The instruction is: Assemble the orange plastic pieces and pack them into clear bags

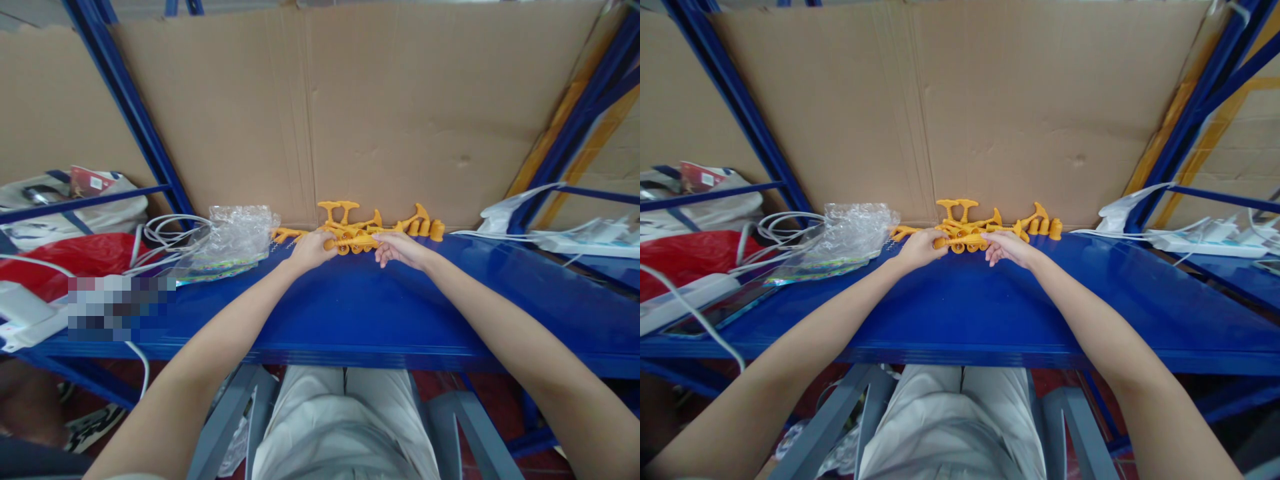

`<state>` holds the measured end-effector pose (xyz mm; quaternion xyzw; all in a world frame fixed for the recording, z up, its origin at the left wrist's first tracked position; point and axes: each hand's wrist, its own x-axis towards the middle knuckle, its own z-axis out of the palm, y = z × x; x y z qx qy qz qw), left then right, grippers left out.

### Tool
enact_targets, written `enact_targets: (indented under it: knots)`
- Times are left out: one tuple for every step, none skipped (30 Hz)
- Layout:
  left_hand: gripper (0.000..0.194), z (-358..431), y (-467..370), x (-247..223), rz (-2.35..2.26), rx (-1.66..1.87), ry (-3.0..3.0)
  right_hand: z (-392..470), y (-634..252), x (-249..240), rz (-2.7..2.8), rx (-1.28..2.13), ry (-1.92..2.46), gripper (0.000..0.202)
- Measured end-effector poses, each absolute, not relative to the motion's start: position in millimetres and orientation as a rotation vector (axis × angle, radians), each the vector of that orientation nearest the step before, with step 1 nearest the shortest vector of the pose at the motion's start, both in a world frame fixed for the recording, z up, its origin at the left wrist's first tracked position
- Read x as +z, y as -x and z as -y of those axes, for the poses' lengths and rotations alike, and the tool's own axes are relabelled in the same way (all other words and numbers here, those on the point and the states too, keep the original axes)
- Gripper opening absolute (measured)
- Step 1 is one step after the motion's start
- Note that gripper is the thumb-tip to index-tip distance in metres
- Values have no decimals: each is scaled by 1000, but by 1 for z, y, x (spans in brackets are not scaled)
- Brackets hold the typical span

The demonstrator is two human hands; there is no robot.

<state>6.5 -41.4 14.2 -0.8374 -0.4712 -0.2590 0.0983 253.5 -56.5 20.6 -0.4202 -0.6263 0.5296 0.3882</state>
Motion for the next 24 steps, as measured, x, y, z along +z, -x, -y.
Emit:
enact_targets:
  knots:
    - [26, 41, -6, 14, 1392, -774, 2478, 56, -253, 20, 1585, 1345, 1085, 28]
    - [26, 41, -6, 14, 1389, -780, 2478, 56, -252, 20, 1582, 1342, 1098, 29]
    - [26, 41, -6, 14, 1384, -785, 2479, 56, -252, 20, 1585, 1342, 1107, 31]
    - [25, 41, -6, 15, 1379, -788, 2480, 55, -253, 20, 1592, 1341, 1110, 33]
    - [25, 41, -6, 15, 1375, -790, 2481, 54, -254, 20, 1602, 1341, 1108, 34]
    - [24, 41, -6, 14, 1373, -790, 2481, 54, -255, 19, 1614, 1341, 1102, 36]
    - [24, 40, -6, 14, 1371, -791, 2481, 53, -256, 19, 1626, 1342, 1092, 37]
    - [23, 40, -6, 14, 1372, -795, 2481, 52, -257, 18, 1637, 1345, 1080, 37]
    - [23, 40, -6, 14, 1375, -800, 2480, 51, -259, 18, 1647, 1350, 1070, 38]
    - [23, 40, -6, 14, 1377, -805, 2478, 51, -260, 18, 1655, 1358, 1062, 38]
    - [23, 40, -6, 14, 1378, -810, 2477, 51, -260, 18, 1658, 1367, 1059, 38]
    - [23, 39, -6, 14, 1378, -814, 2477, 51, -261, 18, 1656, 1375, 1060, 37]
    - [23, 39, -6, 14, 1379, -814, 2476, 52, -261, 19, 1648, 1383, 1064, 34]
    - [23, 39, -6, 14, 1379, -811, 2477, 53, -261, 19, 1634, 1386, 1068, 29]
    - [23, 39, -5, 14, 1382, -806, 2479, 54, -261, 19, 1617, 1380, 1068, 23]
    - [23, 39, -5, 14, 1385, -800, 2481, 54, -261, 19, 1601, 1365, 1063, 19]
    - [23, 39, -5, 14, 1389, -795, 2482, 55, -260, 19, 1589, 1338, 1053, 21]
    - [23, 39, -5, 14, 1390, -794, 2483, 55, -260, 19, 1582, 1303, 1041, 26]
    - [23, 40, -5, 14, 1387, -795, 2482, 55, -260, 19, 1582, 1264, 1030, 28]
    - [23, 40, -5, 15, 1383, -799, 2480, 55, -260, 19, 1588, 1231, 1021, 27]
    - [24, 41, -6, 15, 1378, -802, 2476, 54, -259, 18, 1600, 1211, 1015, 23]
    - [24, 43, -6, 16, 1372, -803, 2472, 54, -259, 18, 1611, 1203, 1013, 20]
    - [25, 44, -6, 17, 1367, -802, 2468, 53, -258, 18, 1620, 1204, 1018, 23]
    - [25, 45, -7, 17, 1362, -798, 2467, 53, -257, 19, 1625, 1209, 1032, 29]
